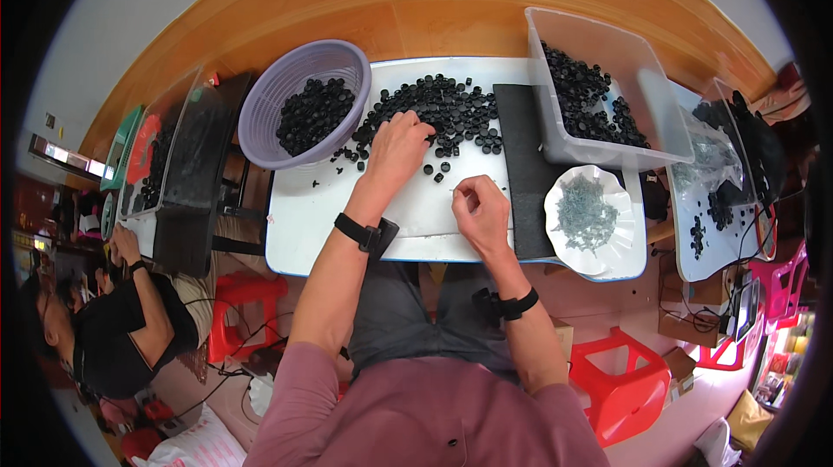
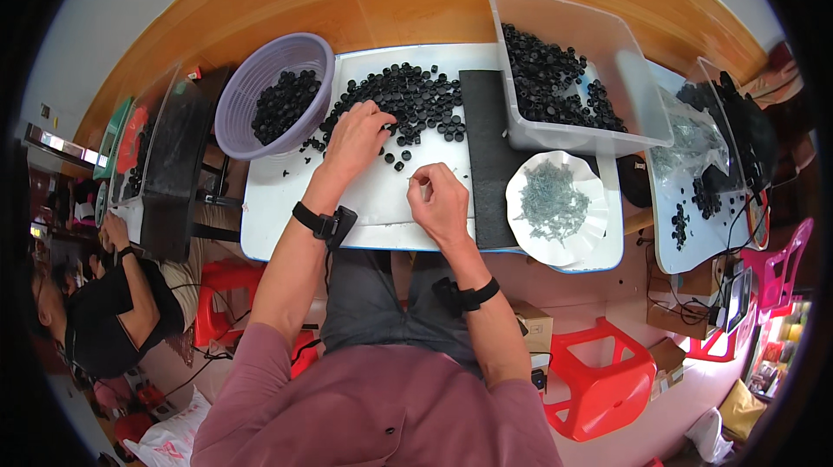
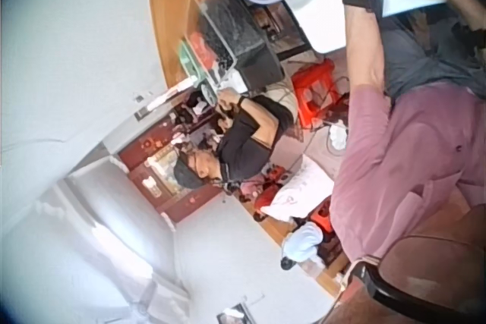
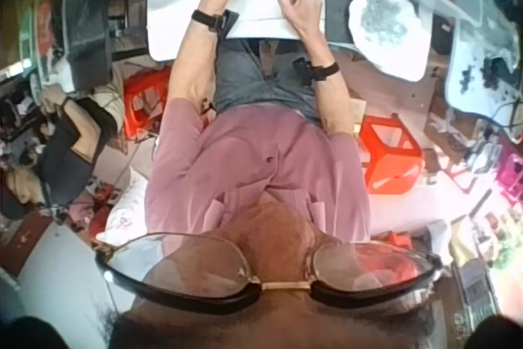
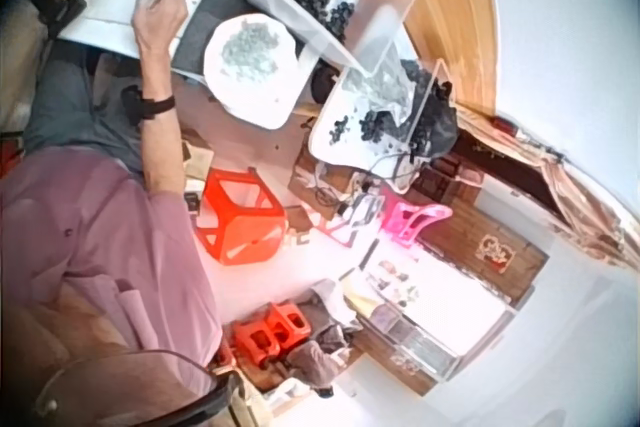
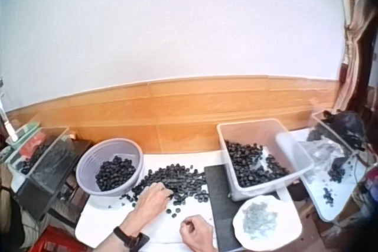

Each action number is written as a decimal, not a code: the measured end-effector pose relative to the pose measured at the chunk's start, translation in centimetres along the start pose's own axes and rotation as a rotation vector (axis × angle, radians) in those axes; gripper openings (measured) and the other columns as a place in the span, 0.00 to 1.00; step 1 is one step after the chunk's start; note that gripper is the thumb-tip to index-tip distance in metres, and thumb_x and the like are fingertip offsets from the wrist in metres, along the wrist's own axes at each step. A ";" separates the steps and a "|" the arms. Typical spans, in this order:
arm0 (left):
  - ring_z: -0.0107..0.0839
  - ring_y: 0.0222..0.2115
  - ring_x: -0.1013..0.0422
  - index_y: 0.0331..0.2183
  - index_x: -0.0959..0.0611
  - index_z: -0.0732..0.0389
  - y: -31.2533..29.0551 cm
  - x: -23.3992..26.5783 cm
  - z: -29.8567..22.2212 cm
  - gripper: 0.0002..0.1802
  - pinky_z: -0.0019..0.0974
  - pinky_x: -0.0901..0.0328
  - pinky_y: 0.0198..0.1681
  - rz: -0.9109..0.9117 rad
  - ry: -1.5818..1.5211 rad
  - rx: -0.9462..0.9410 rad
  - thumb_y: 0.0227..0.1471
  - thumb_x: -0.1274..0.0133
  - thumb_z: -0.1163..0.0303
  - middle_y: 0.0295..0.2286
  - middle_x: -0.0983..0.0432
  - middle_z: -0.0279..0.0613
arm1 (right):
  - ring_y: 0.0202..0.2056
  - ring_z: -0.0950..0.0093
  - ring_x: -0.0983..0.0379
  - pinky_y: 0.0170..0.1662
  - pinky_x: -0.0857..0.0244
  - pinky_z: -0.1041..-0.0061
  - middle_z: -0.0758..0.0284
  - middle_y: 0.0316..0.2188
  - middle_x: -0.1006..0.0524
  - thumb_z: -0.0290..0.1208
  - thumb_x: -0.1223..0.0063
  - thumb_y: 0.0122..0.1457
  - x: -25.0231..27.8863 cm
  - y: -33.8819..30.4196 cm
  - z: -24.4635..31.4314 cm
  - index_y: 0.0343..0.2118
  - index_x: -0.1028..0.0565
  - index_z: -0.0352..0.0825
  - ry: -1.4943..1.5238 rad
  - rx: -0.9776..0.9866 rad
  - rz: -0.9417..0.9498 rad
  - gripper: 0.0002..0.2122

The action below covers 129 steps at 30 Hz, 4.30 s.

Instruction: The person picks up a black plastic component and a small metal pin, inserts the pin into the component, and places the assembled unit on the table, repeating the process several times.

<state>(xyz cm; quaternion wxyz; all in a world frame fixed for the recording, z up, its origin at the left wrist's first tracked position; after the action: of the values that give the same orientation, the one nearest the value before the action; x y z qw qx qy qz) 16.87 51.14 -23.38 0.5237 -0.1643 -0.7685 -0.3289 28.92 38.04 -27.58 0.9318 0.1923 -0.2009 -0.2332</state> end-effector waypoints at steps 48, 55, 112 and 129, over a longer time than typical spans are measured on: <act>0.37 0.35 0.20 0.45 0.16 0.62 -10.8 -0.6 -1.9 0.18 0.36 0.24 0.40 -0.299 -0.600 0.204 0.50 0.36 0.79 0.37 0.18 0.44 | 0.18 0.77 0.30 0.23 0.37 0.77 0.65 0.28 0.21 0.21 0.39 0.55 -1.1 -0.1 0.6 0.32 0.21 0.31 0.053 0.023 0.135 0.03; 0.39 0.34 0.20 0.46 0.18 0.64 -10.8 -0.4 -2.8 0.21 0.37 0.24 0.39 -0.322 -0.542 0.084 0.49 0.35 0.80 0.37 0.18 0.46 | 0.19 0.75 0.29 0.24 0.36 0.76 0.64 0.27 0.20 0.22 0.39 0.54 -1.6 -0.1 0.8 0.33 0.20 0.31 0.009 0.038 0.180 0.04; 0.37 0.32 0.21 0.39 0.15 0.66 -10.9 -2.0 -1.2 0.08 0.35 0.27 0.34 -0.186 -0.710 0.249 0.55 0.39 0.78 0.34 0.18 0.44 | 0.24 0.77 0.25 0.28 0.31 0.79 0.63 0.32 0.17 0.21 0.37 0.56 -1.4 -0.4 0.0 0.40 0.17 0.30 0.089 -0.036 0.189 0.09; 0.43 0.33 0.23 0.37 0.15 0.66 -10.8 -1.1 -2.1 0.09 0.41 0.28 0.37 -0.264 -0.611 0.135 0.50 0.37 0.80 0.32 0.19 0.44 | 0.24 0.79 0.25 0.29 0.31 0.80 0.64 0.30 0.16 0.22 0.36 0.56 -1.5 -0.3 -0.5 0.39 0.16 0.31 0.099 -0.084 0.210 0.08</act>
<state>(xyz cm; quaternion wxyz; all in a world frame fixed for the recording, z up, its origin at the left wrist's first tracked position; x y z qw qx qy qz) 12.32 41.88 -27.45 0.2320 -0.1194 -0.9245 -0.2779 27.84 38.73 -28.56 0.9671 0.1420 -0.1639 -0.1326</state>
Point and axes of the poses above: each hand's wrist, its own y-axis towards the middle knuckle, its own x-axis out of the back of the hand, z = x × y, the point moved 10 cm from there along y, towards the middle knuckle
